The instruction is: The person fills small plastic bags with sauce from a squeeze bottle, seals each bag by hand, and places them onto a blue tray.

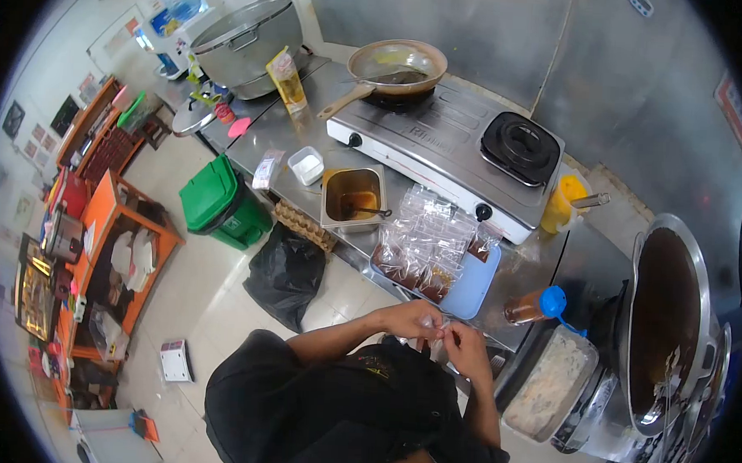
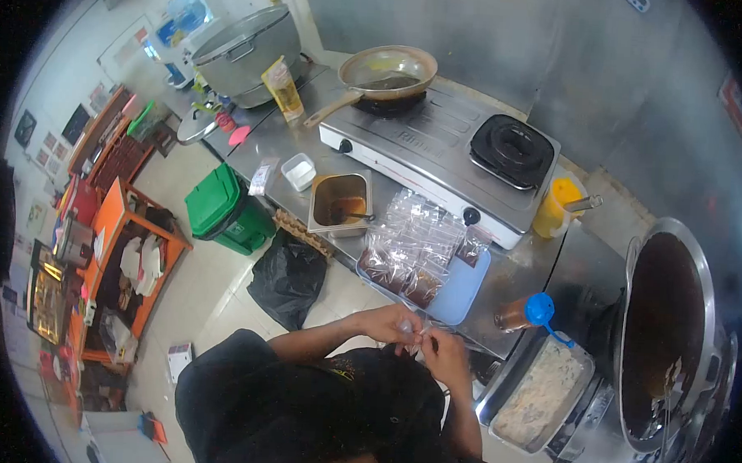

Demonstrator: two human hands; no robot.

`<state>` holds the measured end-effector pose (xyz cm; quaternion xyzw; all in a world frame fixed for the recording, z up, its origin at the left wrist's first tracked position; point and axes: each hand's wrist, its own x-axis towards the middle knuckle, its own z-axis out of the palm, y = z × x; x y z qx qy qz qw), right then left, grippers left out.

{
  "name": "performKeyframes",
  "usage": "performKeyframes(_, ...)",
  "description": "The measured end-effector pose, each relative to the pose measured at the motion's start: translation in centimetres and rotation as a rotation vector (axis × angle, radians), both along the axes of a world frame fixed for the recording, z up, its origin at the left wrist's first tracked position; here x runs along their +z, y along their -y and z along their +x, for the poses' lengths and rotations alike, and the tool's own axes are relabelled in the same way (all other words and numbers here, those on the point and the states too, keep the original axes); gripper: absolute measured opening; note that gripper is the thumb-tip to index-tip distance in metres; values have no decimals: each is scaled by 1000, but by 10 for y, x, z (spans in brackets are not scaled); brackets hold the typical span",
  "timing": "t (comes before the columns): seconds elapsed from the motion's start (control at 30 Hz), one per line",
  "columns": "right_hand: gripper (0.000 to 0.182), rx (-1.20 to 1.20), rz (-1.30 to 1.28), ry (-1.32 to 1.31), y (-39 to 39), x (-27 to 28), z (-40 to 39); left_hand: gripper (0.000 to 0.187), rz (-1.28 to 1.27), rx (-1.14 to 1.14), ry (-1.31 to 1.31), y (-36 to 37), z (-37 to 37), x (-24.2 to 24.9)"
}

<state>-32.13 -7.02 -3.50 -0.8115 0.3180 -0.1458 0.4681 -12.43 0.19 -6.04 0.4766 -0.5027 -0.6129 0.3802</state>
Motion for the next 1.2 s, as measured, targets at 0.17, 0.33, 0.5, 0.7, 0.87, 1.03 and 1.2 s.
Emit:
performKeyframes(0.17,21,-31,-295,-124,-8,-24,4,27,-63,-137,361,12,-7,-16)
performKeyframes(0.33,20,-270,-337,-387,1,-15,9,28,-165,176,671,22,-26,-4)
performKeyframes(0.5,19,-342,-167,-217,4,-11,16,18,-534,349,610,33,-27,-20)
performKeyframes(0.7,21,-441,-280,-232,19,-12,3,27,-612,358,597,43,-17,-3)
performKeyframes(0.87,23,-166,-81,-155,25,-2,-11,71,-711,61,506,45,-12,25)
performKeyframes(1.03,37,-126,448,108,40,-22,-38,61,-677,157,534,42,-1,2)
performKeyframes(1.2,83,-564,1594,1264,61,-33,-38,55,-576,312,395,39,-9,4)
